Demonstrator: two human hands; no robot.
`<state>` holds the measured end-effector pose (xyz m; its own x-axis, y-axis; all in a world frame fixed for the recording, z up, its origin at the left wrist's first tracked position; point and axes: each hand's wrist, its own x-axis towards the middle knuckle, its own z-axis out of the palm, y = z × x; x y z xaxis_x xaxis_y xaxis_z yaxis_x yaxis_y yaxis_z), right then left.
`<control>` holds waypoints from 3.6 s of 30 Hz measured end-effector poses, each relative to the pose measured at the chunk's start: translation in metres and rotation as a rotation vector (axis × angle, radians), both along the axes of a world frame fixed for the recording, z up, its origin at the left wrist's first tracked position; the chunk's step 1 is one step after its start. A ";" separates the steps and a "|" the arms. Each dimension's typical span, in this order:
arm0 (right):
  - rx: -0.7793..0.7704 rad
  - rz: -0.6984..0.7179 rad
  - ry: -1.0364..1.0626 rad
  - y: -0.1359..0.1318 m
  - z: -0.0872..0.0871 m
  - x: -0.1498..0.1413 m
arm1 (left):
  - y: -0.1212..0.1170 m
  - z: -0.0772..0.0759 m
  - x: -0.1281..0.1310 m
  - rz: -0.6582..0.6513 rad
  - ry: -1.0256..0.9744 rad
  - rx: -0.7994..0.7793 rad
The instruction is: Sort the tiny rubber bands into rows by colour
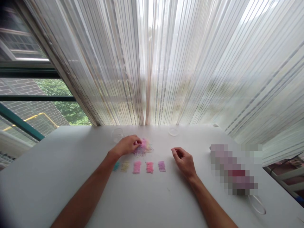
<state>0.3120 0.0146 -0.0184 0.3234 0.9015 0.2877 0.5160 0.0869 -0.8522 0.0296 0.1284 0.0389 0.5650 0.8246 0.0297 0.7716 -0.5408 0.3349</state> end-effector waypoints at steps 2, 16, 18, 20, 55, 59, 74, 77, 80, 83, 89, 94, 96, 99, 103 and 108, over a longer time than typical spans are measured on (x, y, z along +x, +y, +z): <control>0.004 -0.001 0.001 0.000 0.000 0.000 | -0.001 0.004 -0.002 0.006 -0.010 0.006; -0.005 -0.009 0.009 -0.001 0.004 -0.002 | -0.018 -0.007 0.024 -0.179 0.003 0.072; 0.005 -0.009 0.009 -0.001 0.003 -0.002 | -0.018 -0.011 0.027 -0.179 0.002 0.068; 0.008 -0.007 0.005 -0.001 0.003 -0.002 | -0.017 -0.012 0.026 -0.170 -0.010 0.065; -0.012 0.007 -0.001 -0.001 0.001 -0.001 | -0.011 0.009 0.004 -0.156 0.031 0.019; -0.027 0.009 0.003 -0.001 0.001 -0.001 | -0.010 0.001 0.009 -0.161 0.056 0.055; -0.026 0.017 0.009 -0.001 0.000 0.000 | -0.001 0.010 -0.002 -0.084 -0.132 0.074; -0.030 0.014 0.006 -0.001 0.001 0.000 | 0.000 0.011 -0.004 -0.087 -0.155 0.065; -0.031 0.014 0.008 -0.001 0.002 0.000 | -0.001 0.014 -0.004 -0.097 -0.169 0.062; -0.029 0.012 0.005 -0.001 0.002 -0.001 | -0.002 0.017 -0.005 -0.103 -0.200 0.065; -0.029 0.009 0.000 -0.001 0.002 -0.001 | -0.002 0.018 -0.007 -0.110 -0.241 0.073; -0.030 0.012 0.004 -0.002 0.003 -0.002 | -0.001 0.015 -0.006 -0.109 -0.243 0.058; -0.034 0.013 0.006 -0.002 0.003 -0.002 | -0.001 0.015 -0.007 -0.107 -0.244 0.058; -0.036 0.006 0.006 -0.002 0.004 -0.002 | 0.000 0.016 -0.008 -0.104 -0.251 0.062; -0.037 0.005 -0.002 -0.001 0.004 -0.002 | 0.000 0.018 -0.009 -0.099 -0.255 0.070; -0.035 0.003 -0.008 -0.001 0.004 -0.002 | -0.002 0.021 -0.008 -0.102 -0.252 0.071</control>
<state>0.3097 0.0132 -0.0148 0.3187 0.9119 0.2585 0.5228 0.0584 -0.8505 0.0211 0.1264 0.0598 0.6124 0.7547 0.2353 0.6094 -0.6403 0.4676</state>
